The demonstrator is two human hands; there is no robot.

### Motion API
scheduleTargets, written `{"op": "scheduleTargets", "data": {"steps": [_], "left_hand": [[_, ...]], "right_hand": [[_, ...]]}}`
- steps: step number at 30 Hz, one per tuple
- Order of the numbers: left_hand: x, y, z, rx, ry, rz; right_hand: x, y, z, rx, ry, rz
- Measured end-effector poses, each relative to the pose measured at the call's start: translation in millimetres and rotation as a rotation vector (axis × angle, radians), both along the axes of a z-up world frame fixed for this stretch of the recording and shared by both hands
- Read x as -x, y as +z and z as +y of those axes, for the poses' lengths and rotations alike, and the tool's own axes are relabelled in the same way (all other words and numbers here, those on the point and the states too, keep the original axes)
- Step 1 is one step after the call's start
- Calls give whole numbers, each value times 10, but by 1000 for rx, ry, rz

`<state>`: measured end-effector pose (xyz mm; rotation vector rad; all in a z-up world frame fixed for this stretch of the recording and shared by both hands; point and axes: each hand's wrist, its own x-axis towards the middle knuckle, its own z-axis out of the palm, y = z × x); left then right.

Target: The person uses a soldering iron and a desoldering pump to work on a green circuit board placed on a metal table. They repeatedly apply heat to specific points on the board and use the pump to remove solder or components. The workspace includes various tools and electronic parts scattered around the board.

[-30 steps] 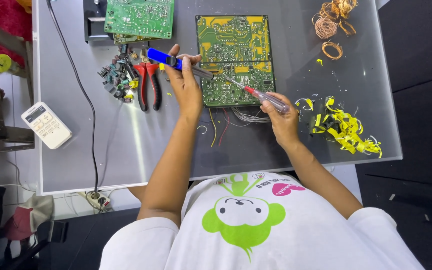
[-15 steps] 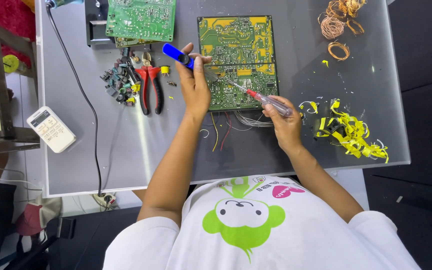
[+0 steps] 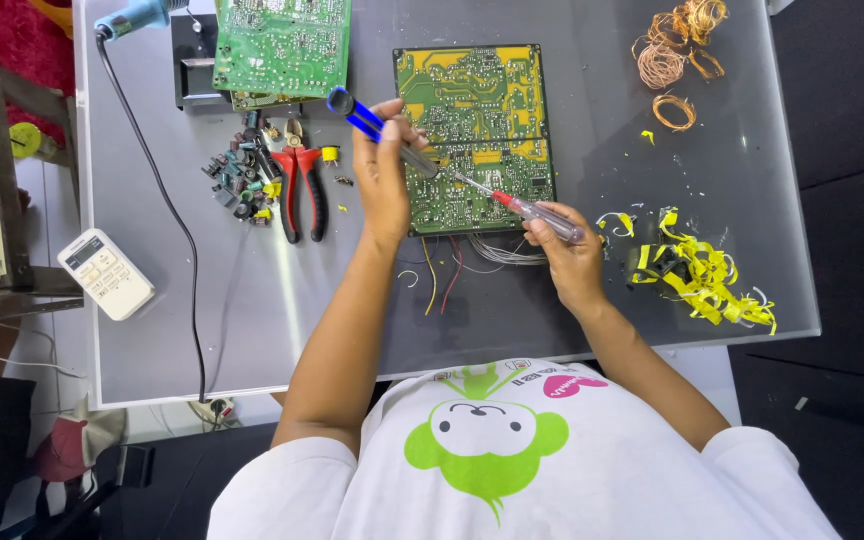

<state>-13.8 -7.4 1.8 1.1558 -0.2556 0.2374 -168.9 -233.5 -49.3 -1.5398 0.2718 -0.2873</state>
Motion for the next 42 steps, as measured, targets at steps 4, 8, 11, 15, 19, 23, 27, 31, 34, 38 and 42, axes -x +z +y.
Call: {"op": "scheduleTargets", "data": {"steps": [4, 8, 11, 15, 19, 23, 27, 31, 34, 38, 42], "left_hand": [[-140, 59, 114, 205, -36, 5], [-140, 170, 223, 308, -100, 84], [-89, 241, 269, 395, -153, 85], [-84, 313, 296, 471, -145, 97], [-90, 319, 255, 508, -116, 116], [-92, 246, 123, 424, 16, 89], [-143, 17, -25, 364, 60, 103], [-128, -98, -111, 251, 99, 85], [-108, -77, -120, 106, 110, 87], [-123, -124, -141, 53, 103, 90], [-148, -197, -182, 80, 73, 67]], "right_hand": [[-37, -4, 44, 58, -52, -78], [-41, -2, 58, 54, -55, -63], [-11, 1, 29, 36, -24, -27], [7, 51, 14, 11, 20, 19], [40, 74, 36, 39, 13, 12], [45, 81, 30, 76, 37, 29], [36, 95, 35, 95, 41, 18], [43, 75, 28, 93, 40, 34], [36, 52, 26, 74, 33, 18], [31, 45, 18, 77, 33, 27], [24, 29, 5, 77, 48, 18]]}}
